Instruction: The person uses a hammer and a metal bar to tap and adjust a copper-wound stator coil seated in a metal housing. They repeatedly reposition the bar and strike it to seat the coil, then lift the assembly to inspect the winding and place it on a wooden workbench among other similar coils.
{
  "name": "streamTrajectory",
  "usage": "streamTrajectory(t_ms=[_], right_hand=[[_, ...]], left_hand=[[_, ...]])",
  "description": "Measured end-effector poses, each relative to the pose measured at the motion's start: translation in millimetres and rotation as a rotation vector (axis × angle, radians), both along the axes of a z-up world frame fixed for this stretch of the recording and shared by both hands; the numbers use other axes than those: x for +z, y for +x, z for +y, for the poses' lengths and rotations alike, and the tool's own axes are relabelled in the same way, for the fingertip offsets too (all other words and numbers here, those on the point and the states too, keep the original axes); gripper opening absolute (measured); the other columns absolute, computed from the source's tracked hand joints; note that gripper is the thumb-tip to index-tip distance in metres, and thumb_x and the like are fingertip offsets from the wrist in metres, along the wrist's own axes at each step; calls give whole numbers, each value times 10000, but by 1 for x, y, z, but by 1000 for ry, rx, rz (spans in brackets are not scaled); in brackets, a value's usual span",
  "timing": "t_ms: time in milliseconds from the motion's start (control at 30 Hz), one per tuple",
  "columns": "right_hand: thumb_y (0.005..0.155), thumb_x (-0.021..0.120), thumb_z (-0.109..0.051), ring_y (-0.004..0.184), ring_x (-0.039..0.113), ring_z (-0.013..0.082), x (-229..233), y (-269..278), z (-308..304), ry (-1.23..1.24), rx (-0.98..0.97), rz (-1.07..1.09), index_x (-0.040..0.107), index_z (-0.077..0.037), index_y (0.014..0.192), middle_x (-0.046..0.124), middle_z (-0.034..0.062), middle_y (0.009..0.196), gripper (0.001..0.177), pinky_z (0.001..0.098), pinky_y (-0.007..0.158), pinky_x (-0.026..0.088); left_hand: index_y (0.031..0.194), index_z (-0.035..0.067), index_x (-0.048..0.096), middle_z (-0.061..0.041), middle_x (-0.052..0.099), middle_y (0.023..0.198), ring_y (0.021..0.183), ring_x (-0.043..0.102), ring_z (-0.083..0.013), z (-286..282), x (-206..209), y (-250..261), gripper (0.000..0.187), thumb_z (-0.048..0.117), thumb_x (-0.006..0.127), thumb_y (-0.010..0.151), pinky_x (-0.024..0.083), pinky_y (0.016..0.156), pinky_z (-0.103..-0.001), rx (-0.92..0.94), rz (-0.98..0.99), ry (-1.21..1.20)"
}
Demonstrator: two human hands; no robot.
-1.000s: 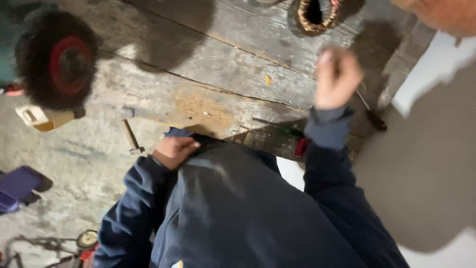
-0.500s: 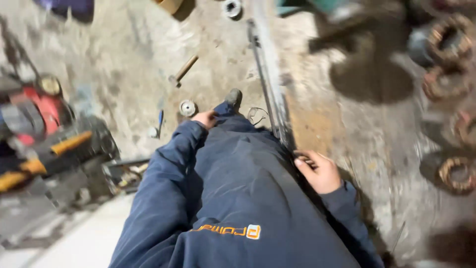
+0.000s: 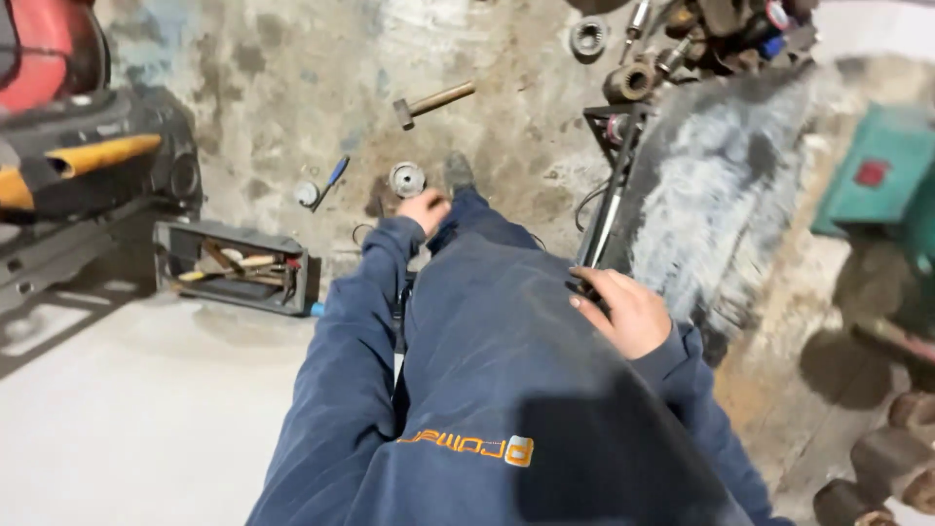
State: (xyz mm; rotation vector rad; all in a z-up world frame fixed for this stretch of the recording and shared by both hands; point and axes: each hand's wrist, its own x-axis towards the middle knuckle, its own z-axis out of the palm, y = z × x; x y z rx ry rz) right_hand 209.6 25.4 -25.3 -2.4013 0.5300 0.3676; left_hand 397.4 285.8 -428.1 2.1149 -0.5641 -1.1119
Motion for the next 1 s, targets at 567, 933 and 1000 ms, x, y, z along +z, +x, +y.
streamTrajectory(t_ms=[567,933,1000], right_hand=[[955,632,-411,951,686,354,-82,269,-46,143,610,194,668,-107,1201,705,140,1014,393,443,775,552],[960,631,-403,957,669,400,-160,467,-164,200,889,210,649,-75,1218,701,183,1018,418,491,796,537],[956,634,-398,951,672,407,-176,513,-200,183,914,160,653,-67,1216,706,190,1024,422,497,795,535]], left_hand=[[1132,53,741,-124,743,903,826,693,-201,179,-60,-64,314,308,702,953,555,786,-349,862,317,230],[1197,47,715,-94,740,995,856,671,-155,53,12,19,272,200,701,973,529,785,-317,1204,253,145],[1230,67,707,-89,738,998,832,665,-164,7,50,91,285,199,673,980,527,751,-332,1337,312,36]])
